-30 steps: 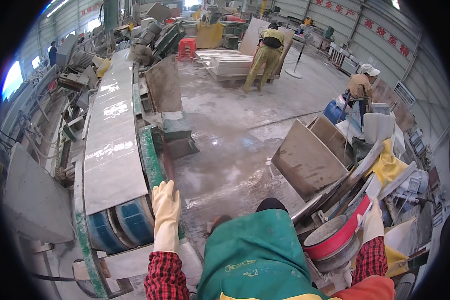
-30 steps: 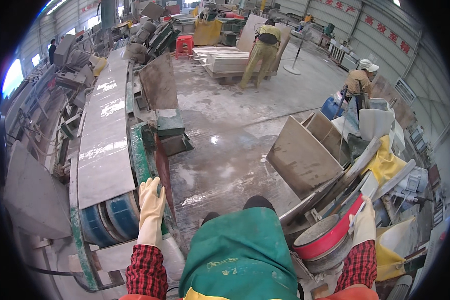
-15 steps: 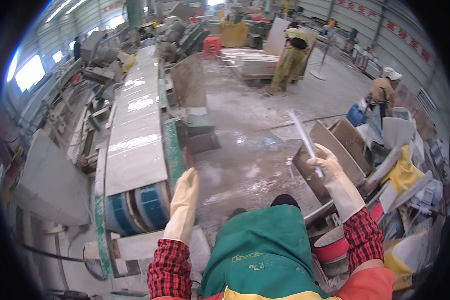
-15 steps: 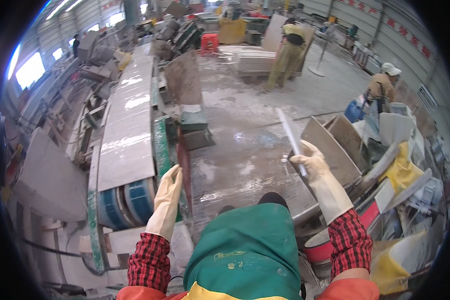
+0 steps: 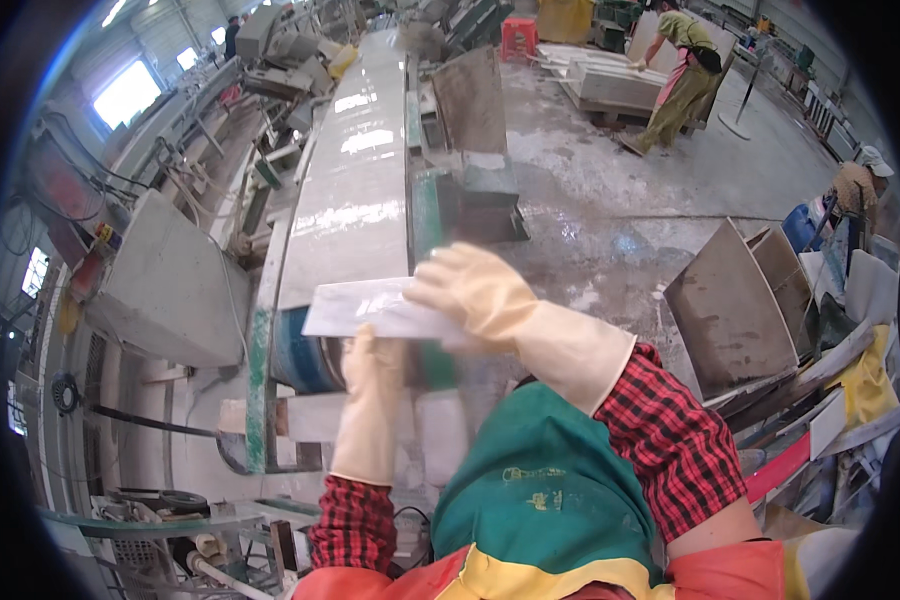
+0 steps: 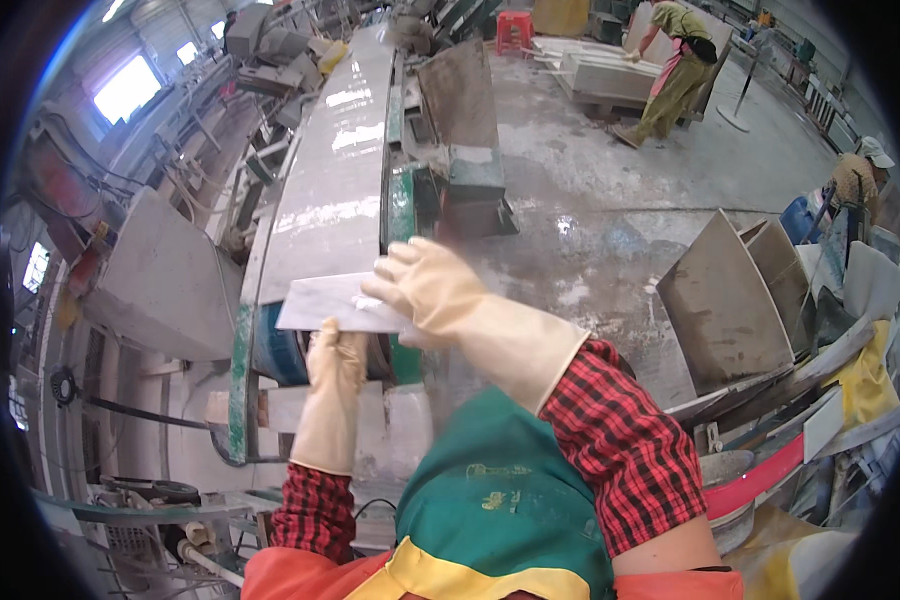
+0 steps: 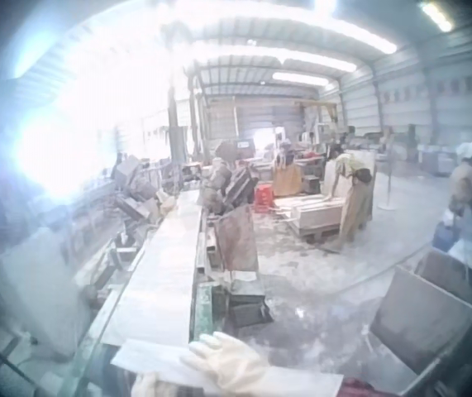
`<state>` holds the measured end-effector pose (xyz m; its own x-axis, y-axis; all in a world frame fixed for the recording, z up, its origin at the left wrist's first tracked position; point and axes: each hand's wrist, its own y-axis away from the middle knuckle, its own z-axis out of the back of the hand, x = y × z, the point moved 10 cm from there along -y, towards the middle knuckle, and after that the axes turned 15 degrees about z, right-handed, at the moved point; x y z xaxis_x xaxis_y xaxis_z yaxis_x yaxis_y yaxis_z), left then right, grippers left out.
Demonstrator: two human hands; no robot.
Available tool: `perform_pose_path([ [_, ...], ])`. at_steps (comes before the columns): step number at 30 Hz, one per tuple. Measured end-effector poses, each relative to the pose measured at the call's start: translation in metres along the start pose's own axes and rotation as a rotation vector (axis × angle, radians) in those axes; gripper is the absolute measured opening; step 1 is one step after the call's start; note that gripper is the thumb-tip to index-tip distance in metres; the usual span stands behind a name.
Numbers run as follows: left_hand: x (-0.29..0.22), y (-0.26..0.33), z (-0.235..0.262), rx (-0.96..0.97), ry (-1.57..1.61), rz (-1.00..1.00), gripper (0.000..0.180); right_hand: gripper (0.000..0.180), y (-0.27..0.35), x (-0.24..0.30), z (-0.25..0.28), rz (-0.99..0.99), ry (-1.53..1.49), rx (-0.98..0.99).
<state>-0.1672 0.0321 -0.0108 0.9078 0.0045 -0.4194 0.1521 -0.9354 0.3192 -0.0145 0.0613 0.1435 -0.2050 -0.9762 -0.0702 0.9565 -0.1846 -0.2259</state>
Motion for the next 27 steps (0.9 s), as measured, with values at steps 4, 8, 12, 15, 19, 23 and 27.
perform_pose_path([
  [4, -0.044, -0.008, 0.073, -0.327, -0.053, -0.119, 0.042, 0.068, 0.042, -0.035, 0.008, -0.2, -0.114, 0.04],
  [8, -0.062, -0.016, 0.096, -0.402, -0.077, -0.156, 0.04, 0.067, 0.16, -0.085, 0.002, -0.422, 0.004, -0.118],
  [12, -0.065, -0.034, 0.109, -0.416, -0.01, -0.139, 0.04, 0.068, 0.305, -0.111, -0.008, -0.754, -0.055, -0.074],
  [15, -0.065, -0.044, 0.117, -0.414, -0.003, -0.151, 0.038, 0.069, 0.397, -0.099, 0.002, -0.938, -0.074, -0.081],
  [19, -0.077, -0.044, 0.128, -0.463, 0.0, -0.182, 0.037, 0.071, 0.501, -0.066, 0.015, -1.115, -0.086, -0.154],
  [23, -0.074, -0.049, 0.126, -0.493, 0.009, -0.159, 0.037, 0.068, 0.594, -0.016, 0.017, -1.323, -0.136, -0.251],
  [27, -0.077, -0.054, 0.129, -0.464, -0.025, -0.142, 0.041, 0.065, 0.652, 0.026, 0.013, -1.493, -0.127, -0.297],
])
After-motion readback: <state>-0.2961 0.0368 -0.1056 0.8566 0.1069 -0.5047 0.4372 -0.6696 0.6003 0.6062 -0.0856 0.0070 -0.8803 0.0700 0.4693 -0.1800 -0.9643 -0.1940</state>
